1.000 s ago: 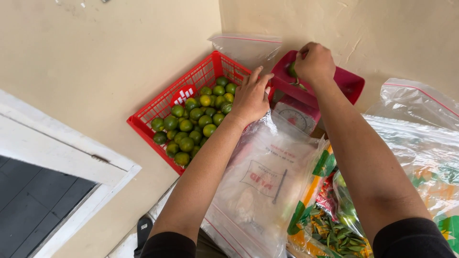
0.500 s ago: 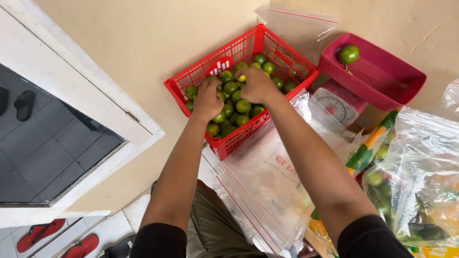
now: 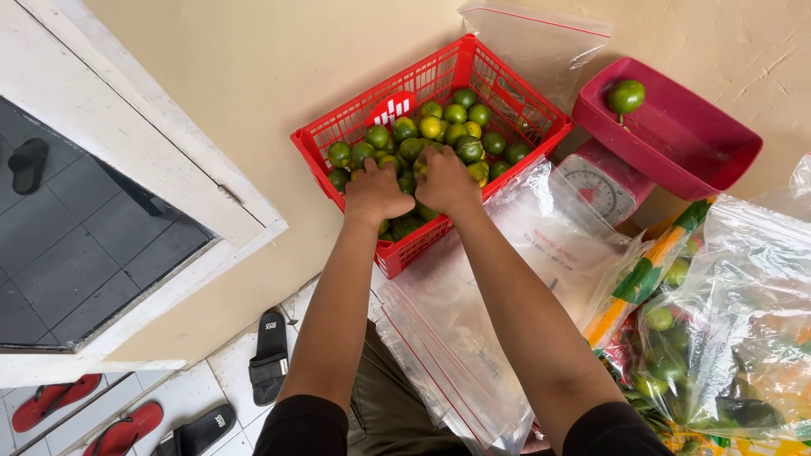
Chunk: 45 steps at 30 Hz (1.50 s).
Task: The person places calamondins from a crate into a plastic bag, seals the bag by hand, and sets it aside.
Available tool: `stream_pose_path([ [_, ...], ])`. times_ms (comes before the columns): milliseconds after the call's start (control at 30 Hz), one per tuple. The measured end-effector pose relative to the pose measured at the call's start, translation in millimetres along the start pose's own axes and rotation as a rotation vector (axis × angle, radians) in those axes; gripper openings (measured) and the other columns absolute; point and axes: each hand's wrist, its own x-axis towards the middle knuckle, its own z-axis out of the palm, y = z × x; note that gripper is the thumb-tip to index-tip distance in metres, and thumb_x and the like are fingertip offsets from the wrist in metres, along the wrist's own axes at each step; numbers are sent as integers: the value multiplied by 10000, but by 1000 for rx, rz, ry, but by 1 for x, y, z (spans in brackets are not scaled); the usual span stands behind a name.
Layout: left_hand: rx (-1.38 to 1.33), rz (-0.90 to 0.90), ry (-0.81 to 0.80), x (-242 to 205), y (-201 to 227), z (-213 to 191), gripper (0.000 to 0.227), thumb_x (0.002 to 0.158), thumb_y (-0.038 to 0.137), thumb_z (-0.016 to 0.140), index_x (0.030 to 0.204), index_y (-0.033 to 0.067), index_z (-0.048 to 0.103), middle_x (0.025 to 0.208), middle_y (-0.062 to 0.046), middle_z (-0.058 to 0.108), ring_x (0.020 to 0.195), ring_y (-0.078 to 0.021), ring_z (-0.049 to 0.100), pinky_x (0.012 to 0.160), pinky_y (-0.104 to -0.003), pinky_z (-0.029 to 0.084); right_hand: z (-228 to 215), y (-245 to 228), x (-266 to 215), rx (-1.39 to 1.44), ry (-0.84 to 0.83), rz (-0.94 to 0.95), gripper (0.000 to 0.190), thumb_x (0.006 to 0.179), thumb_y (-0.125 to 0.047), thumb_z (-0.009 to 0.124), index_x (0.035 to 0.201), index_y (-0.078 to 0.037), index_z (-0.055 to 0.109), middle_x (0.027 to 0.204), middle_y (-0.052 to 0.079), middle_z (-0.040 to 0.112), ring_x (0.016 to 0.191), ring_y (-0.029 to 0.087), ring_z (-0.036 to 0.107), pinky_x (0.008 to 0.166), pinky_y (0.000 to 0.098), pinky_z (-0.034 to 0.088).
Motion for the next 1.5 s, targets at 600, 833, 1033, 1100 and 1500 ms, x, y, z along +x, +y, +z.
stream_pose_path([
  [600, -1213, 267, 306, -21, -7, -21, 522, 1138, 391, 258, 1244, 70, 656, 940, -196, 706, 767, -242, 753, 561, -246, 555, -20, 29, 0, 843, 128, -76, 263, 1100, -268, 424, 1239, -132, 602, 1085, 128, 516, 992, 254, 594, 791, 352, 560],
  [833, -1538, 300, 245, -8, -20, -20, 515, 1121, 443, 322, 1227, 39, 621, 866, -209, 713, 645, -229, 744, 461, -197, 439, -5, 47, 13, 839, 100, -192, 485, 971, -179, 809, 1308, -55, 483, 1095, 157, 641, 1023, 244, 604, 878, 384, 521],
  [1033, -1713, 340, 195, 9, -31, -8, 500, 1102, 479, 388, 1267, 71, 623, 1007, -215, 751, 793, -281, 779, 540, -260, 572, -4, 46, 13, 813, 85, -243, 392, 953, -196, 833, 1281, -86, 650, 1017, 161, 697, 925, 216, 660, 783, 346, 568],
  [1100, -1696, 318, 208, 7, -29, -8, 492, 1092, 483, 426, 1243, 65, 638, 978, -191, 750, 784, -262, 775, 544, -256, 586, -7, 42, 7, 806, 70, -245, 307, 1016, -218, 751, 1284, -90, 672, 1009, 198, 706, 912, 260, 728, 749, 367, 607],
  [1500, -1275, 183, 283, -22, -4, -27, 598, 1057, 604, 369, 1109, 89, 669, 821, -139, 697, 603, -163, 674, 537, -253, 520, -5, 52, 12, 884, 92, -239, 379, 969, -227, 815, 1228, -25, 625, 1000, 172, 647, 890, 254, 698, 733, 360, 619],
])
